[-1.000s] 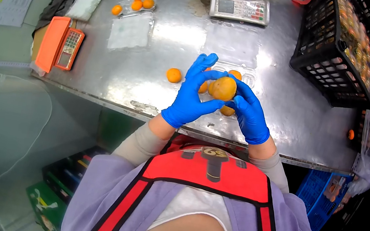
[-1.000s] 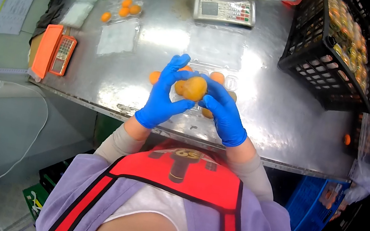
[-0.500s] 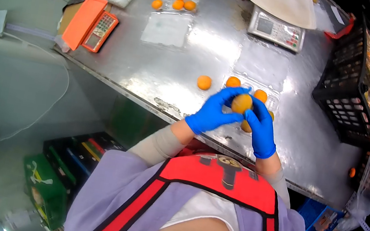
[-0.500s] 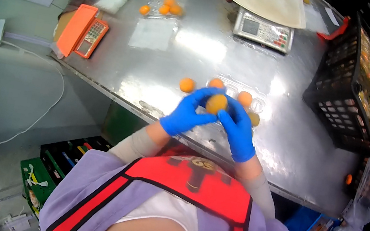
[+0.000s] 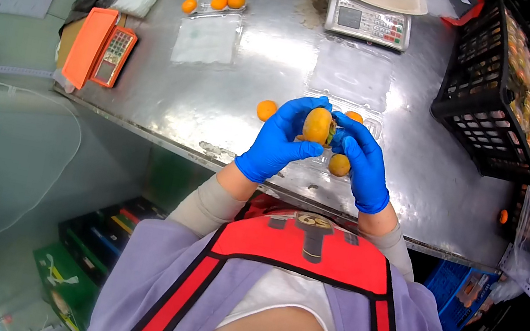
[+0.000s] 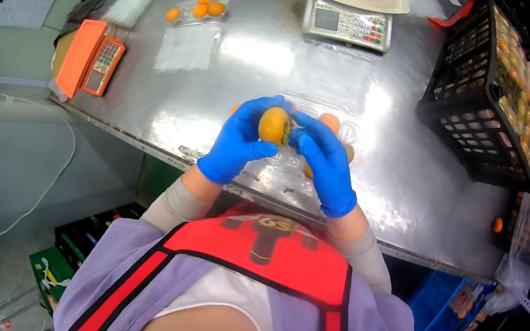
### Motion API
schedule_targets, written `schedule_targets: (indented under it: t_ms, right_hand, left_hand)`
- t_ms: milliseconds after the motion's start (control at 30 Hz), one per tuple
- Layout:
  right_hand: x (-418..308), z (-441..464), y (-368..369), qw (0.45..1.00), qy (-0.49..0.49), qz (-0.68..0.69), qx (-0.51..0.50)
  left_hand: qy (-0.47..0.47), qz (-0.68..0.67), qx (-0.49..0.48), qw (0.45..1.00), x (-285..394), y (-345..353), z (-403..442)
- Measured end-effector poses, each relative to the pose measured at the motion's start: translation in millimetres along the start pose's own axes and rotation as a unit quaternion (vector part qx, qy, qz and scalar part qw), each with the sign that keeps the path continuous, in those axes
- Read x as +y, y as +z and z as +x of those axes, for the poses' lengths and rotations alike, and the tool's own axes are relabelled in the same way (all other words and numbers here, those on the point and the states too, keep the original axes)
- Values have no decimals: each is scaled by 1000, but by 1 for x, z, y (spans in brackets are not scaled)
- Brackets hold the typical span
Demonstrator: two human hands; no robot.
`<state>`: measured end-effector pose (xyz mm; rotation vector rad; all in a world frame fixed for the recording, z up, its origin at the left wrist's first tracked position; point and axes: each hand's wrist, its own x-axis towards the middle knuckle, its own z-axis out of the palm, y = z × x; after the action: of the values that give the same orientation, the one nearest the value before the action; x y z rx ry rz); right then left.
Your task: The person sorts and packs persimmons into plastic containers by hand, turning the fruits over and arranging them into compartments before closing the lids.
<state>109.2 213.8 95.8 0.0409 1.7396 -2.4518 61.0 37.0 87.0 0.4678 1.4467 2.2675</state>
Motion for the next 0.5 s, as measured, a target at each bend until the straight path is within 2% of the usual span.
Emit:
schedule_targets:
  t_ms: [100, 133, 200, 233, 300, 433, 500]
  right_hand:
    - [-1, 3, -20, 998, 22, -31, 55]
    - [3, 5, -30, 993, -2, -67, 97]
    - [3, 5, -51, 981, 13, -102, 163]
    - [8, 3, -65, 975, 19, -122, 187]
    - [16, -3, -83, 970, 23, -125, 207]
    - [46, -17, -110, 957, 28, -117, 263]
    - [69, -23, -119, 946, -10, -195, 257]
  left_hand:
    - [9, 62, 27, 998, 1, 1, 1]
    - [6, 60, 25, 998, -2, 0, 1]
    - [31, 194, 58, 979, -7, -4, 2]
    - [30, 193, 57, 979, -7, -4, 2]
    - [37, 249, 71, 965, -8, -3, 2]
    - [41, 322, 40, 945, -28, -5, 1]
    - [70, 503, -63, 859, -49, -7, -6]
